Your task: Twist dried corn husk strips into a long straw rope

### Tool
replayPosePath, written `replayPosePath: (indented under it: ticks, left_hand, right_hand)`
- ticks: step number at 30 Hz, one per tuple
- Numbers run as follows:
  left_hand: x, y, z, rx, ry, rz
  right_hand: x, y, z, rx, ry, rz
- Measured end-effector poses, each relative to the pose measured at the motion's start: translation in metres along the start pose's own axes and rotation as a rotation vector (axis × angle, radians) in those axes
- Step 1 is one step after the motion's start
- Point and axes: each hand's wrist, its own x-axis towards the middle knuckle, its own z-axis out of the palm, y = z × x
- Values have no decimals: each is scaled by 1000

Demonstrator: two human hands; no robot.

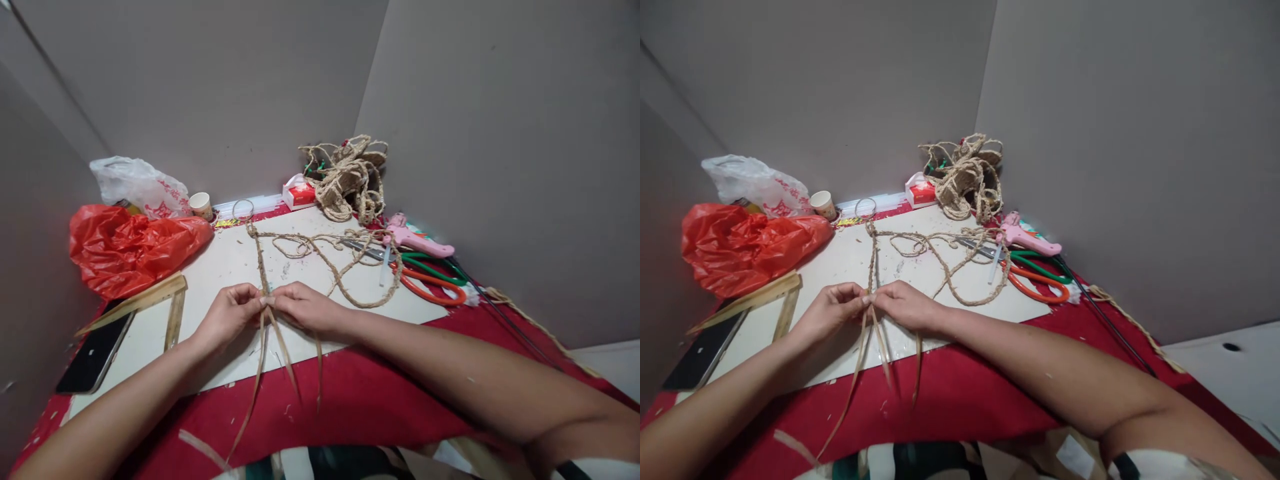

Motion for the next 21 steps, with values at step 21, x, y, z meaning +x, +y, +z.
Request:
replayPosePath:
  ticks: [21]
  left_hand:
    - [-21,15,-13,-124,-252,-375]
  right_hand:
    - [-2,-4,-7,-4,-293,-33]
